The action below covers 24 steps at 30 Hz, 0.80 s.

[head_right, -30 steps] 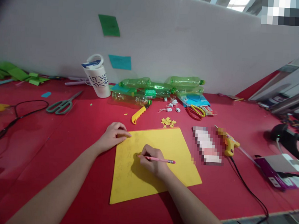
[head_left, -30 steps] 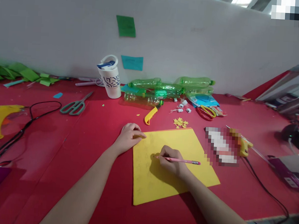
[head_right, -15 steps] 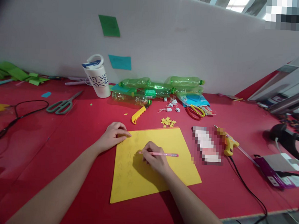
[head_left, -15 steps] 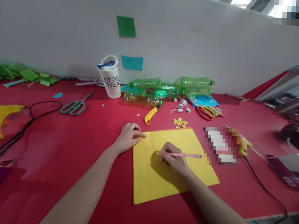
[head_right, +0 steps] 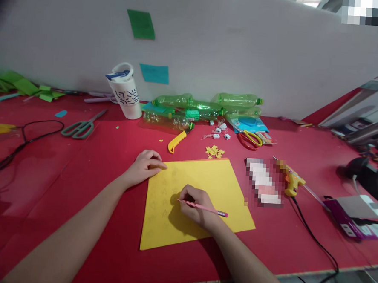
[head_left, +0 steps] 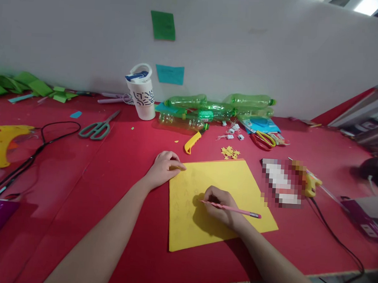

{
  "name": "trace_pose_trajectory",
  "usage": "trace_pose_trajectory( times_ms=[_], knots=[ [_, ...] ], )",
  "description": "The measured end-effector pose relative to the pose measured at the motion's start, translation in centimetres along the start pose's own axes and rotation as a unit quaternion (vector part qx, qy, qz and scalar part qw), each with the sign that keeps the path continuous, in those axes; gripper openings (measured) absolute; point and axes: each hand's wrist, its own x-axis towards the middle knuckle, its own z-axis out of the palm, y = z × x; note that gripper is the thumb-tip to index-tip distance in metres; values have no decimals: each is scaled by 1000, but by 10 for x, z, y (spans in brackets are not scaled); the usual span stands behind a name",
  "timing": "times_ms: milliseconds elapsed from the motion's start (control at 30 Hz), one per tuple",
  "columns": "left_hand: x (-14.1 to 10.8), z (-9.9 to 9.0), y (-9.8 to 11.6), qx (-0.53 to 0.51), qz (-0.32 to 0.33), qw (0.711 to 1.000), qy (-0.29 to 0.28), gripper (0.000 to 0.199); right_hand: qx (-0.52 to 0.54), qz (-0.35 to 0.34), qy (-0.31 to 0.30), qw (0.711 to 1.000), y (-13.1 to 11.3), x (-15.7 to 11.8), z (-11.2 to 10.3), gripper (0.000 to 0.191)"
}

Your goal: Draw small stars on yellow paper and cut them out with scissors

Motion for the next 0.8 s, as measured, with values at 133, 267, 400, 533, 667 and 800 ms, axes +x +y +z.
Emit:
trace_pose_trajectory(
  times_ms=[133,267,400,533,667,800],
  knots=[
    [0,0,0,-2,-6,1000,-6,20,-1,-21,-25,999,3,1,-1,7],
    [1,0,0,3,-8,1000,-8,19,17,-44,-23,999,7,1,-2,10],
    [1,0,1,2,-10,1000,-9,19,13,-52,-26,998,10,1,-2,11],
    [1,0,1,0,-10,1000,-10,20,7,-51,-32,998,8,0,-2,11],
    [1,0,0,2,-5,1000,-6,20,0,-43,-36,998,6,0,-2,11],
    [1,0,-1,2,-7,1000,-8,20,-9,-29,-8,999,7,1,1,11]
  ],
)
